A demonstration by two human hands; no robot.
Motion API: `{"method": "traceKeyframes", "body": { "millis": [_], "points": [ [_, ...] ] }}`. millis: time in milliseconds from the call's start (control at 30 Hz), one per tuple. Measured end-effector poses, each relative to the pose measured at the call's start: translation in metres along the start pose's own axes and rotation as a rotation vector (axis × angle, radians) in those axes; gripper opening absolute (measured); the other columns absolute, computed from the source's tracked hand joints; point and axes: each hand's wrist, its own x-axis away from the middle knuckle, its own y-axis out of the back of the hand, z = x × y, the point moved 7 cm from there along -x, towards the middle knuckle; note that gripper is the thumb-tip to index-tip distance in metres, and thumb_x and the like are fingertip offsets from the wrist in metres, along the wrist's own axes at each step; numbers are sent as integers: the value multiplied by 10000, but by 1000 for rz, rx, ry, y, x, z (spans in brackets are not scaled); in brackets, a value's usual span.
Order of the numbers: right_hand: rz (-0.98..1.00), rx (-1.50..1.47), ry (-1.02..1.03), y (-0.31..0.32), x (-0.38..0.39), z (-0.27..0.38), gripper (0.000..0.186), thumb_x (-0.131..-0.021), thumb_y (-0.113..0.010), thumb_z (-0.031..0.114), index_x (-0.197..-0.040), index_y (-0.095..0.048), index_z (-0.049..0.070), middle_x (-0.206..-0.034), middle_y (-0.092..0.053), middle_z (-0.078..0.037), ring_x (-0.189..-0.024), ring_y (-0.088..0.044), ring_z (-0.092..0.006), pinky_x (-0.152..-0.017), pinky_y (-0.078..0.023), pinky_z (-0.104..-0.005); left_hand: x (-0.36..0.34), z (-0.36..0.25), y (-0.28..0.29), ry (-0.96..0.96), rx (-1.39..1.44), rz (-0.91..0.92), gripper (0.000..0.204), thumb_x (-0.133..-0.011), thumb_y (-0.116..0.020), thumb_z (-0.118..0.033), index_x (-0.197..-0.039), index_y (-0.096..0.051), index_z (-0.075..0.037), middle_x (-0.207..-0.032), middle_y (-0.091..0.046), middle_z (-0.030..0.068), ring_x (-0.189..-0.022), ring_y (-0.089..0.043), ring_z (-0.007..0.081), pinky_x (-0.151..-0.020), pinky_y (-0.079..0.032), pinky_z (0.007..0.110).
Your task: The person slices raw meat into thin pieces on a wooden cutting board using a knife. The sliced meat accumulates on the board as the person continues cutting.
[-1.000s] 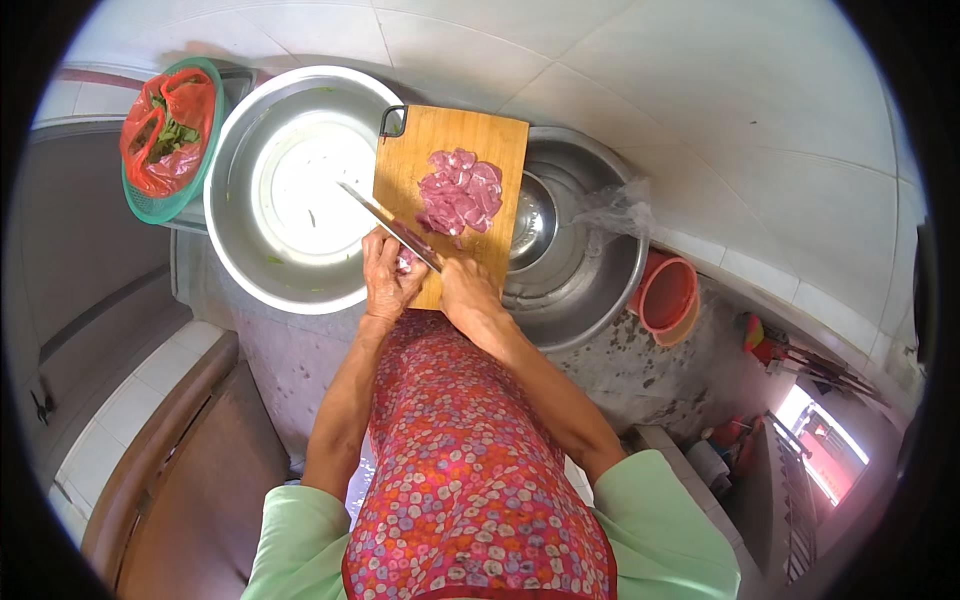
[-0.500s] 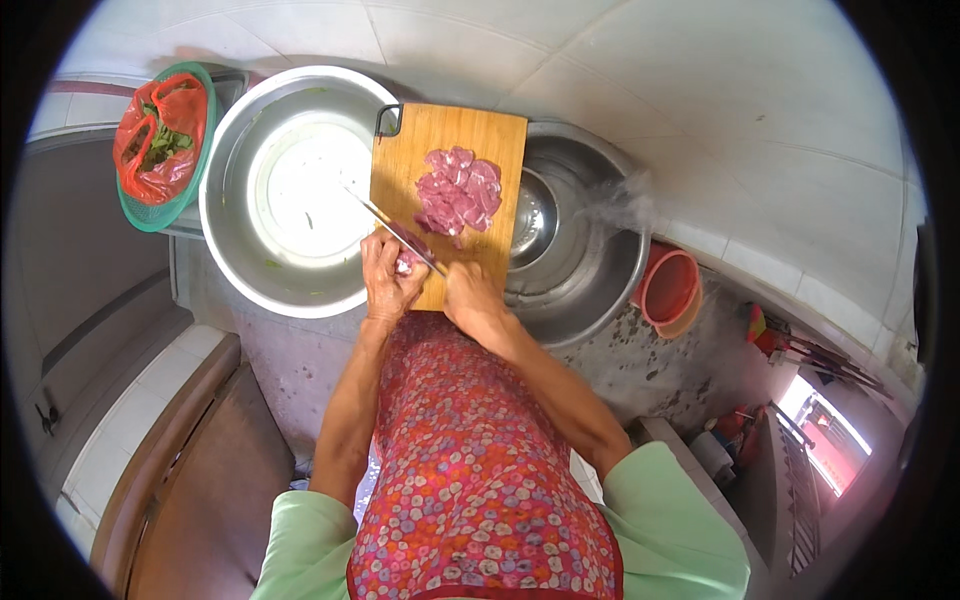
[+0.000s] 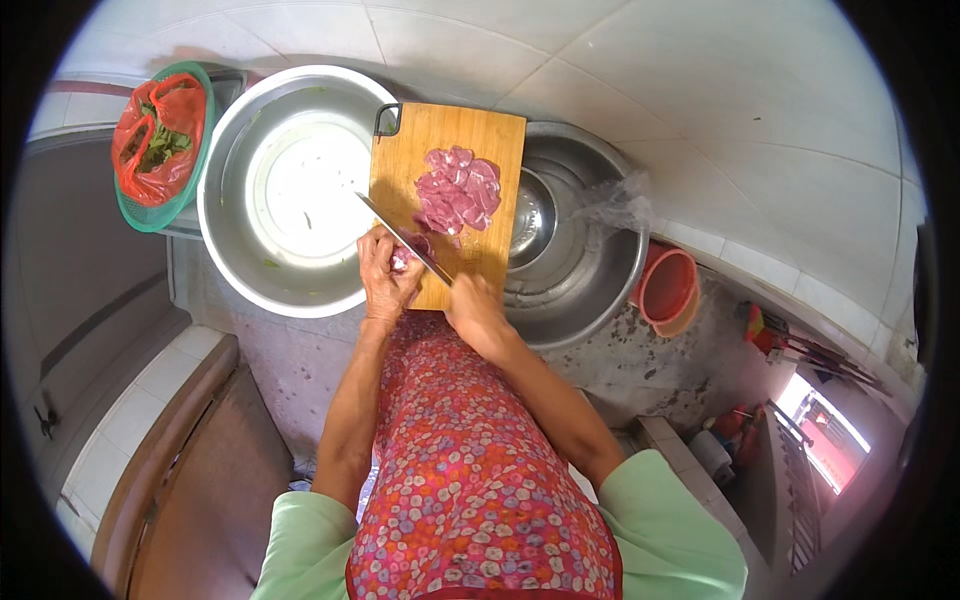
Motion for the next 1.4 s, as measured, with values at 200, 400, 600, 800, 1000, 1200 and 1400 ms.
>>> {"method": "traceKeyframes", "body": {
  "millis": [200,400,600,800,1000,1200,1400],
  "points": [
    [-130,50,79,-3,2,9,184,-799,-640,96,-961,-644,8,-1016,-646,-251,-962,-633,-420,-778,-530,-485,-1,-9,-1,-25,-48,-2,336,-649,-672,-37,-960,-547,-15,-1017,-552,158,-937,-508,345,-819,-442,437],
    [-174,71,45,-12,4,-7,144,-792,-621,109,-894,-640,10,-915,-659,-232,-905,-646,-416,-765,-520,-500,3,-6,0,-43,-74,112,403,-658,-660,-86,-1040,-551,-16,-1093,-493,181,-1020,-473,376,-877,-436,458],
    [-191,107,-18,-9,31,-49,161,-767,-632,104,-905,-642,21,-946,-653,-206,-934,-627,-403,-816,-491,-505,16,-5,-1,-3,-192,55,495,-655,-683,-141,-1120,-556,-28,-1206,-481,212,-1108,-459,395,-941,-388,491],
    [-144,99,38,-6,6,-1,138,-835,-537,73,-905,-647,27,-981,-659,-202,-958,-630,-397,-815,-495,-505,24,-3,-7,32,-224,46,585,-637,-717,-157,-1177,-518,-49,-1228,-468,211,-1106,-452,396,-952,-366,504],
    [-73,108,29,-1,3,-1,177,-870,-498,68,-969,-642,40,-1017,-651,-199,-991,-622,-385,-834,-493,-499,12,-6,-1,-5,-211,71,504,-626,-661,-56,-1117,-548,-59,-1133,-508,178,-1026,-491,382,-889,-426,457],
    [-184,104,-45,0,34,-60,125,-804,-614,104,-853,-675,7,-916,-667,-232,-930,-641,-407,-818,-501,-492,-4,9,8,275,40,-15,257,-646,-632,-5,-884,-536,-23,-903,-519,123,-755,-548,283,-706,-477,376],
    [-321,-64,-35,25,18,-61,179,-826,-640,150,-793,-679,-21,-826,-659,-254,-827,-643,-433,-747,-507,-511,-4,10,10,275,264,-57,169,-686,-598,6,-844,-540,-12,-878,-521,112,-737,-545,213,-682,-469,295]
  ]
}}
